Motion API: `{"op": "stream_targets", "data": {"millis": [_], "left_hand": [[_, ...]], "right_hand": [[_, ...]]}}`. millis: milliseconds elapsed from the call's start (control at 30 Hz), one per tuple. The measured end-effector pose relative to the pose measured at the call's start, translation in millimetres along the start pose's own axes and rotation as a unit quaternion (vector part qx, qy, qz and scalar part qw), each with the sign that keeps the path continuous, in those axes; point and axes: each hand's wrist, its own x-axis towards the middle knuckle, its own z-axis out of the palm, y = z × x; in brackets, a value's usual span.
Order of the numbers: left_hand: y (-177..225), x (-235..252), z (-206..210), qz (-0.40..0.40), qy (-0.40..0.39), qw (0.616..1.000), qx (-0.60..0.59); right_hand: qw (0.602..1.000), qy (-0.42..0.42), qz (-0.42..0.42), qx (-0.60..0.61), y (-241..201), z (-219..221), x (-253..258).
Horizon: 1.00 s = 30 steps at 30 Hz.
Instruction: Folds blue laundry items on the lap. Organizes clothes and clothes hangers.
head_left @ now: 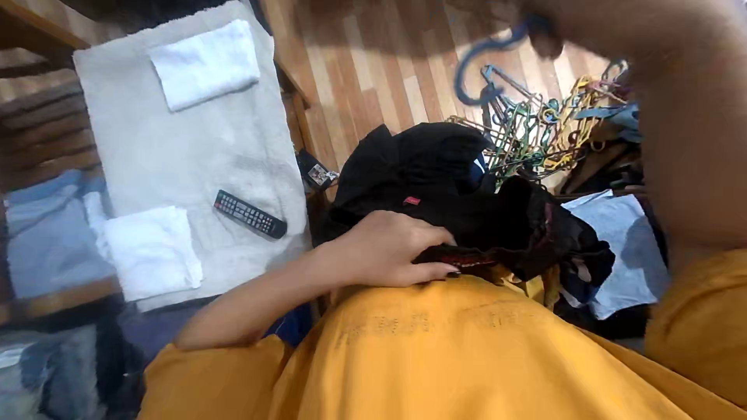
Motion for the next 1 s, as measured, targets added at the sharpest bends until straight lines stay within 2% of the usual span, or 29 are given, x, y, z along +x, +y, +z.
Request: {"op": "stream_targets", "data": {"millis": [67, 100, 200, 267, 333, 367, 433, 500, 533, 600, 700, 767, 867, 1000], "left_hand": [[-7.1, -18.9, -10.5, -0.041, -0.022, 0.998, 0.047], [-9.6, -27.0, -14.6, -0.059, -0.032, 0.996, 0.067], [-12.3, -38.0, -20.6, -0.082, -0.061, 0.991, 0.088], [-10.6, -31.5, -20.6, -0.069, -0.062, 0.993, 0.075], [-10.3, -17.6, -25.1, -0.063, -0.039, 0.994, 0.08], [-12.2, -9.1, -29.5, -0.073, -0.012, 0.993, 0.091], [-23.1, 7.5, -42.2, -0.12, 0.065, 0.982, 0.132], [-43.8, 20.2, -55.2, -0.172, 0.164, 0.949, 0.207], [-53.9, 25.3, -59.7, -0.201, 0.188, 0.931, 0.241], [-64.9, 31.8, -63.8, -0.22, 0.176, 0.922, 0.264], [-69.9, 28.1, -45.1, -0.119, 0.15, 0.951, 0.243], [-79.4, 21.7, -25.3, -0.089, 0.106, 0.971, 0.196], [-106.2, 11.0, 5.6, -0.093, 0.056, 0.981, 0.159], [-128.9, 7.5, 29.6, -0.09, 0.006, 0.967, 0.238]], "right_hand": [[0.99, -0.071, 0.103, -0.058, 70.7, 0.6, 2.5], [0.984, -0.075, 0.142, -0.075, 111.3, -0.6, -2.0], [0.962, -0.021, 0.243, -0.12, 188.6, -26.2, -25.9], [0.95, 0.03, 0.26, -0.17, 220.5, -51.7, -44.9], [0.954, 0.05, 0.226, -0.192, 247.1, -64.7, -52.2], [0.961, 0.05, 0.203, -0.181, 244.6, -62.5, -51.6], [0.98, 0.023, 0.14, -0.139, 210.2, -46.3, -54.9], [0.988, -0.02, 0.103, -0.117, 151.7, -26.4, -64.0], [0.987, -0.034, 0.107, -0.116, 121.5, -18.5, -72.8], [0.987, -0.027, 0.101, -0.12, 90.7, -8.6, -93.0], [0.989, 0.019, 0.089, -0.116, 87.7, -5.1, -137.5], [0.987, 0.064, 0.115, -0.096, 89.8, -4.6, -172.2], [0.969, 0.107, 0.204, -0.083, 98.4, -5.8, -226.1], [0.92, 0.143, 0.36, -0.067, 115.6, 11.7, -300.7]]}}
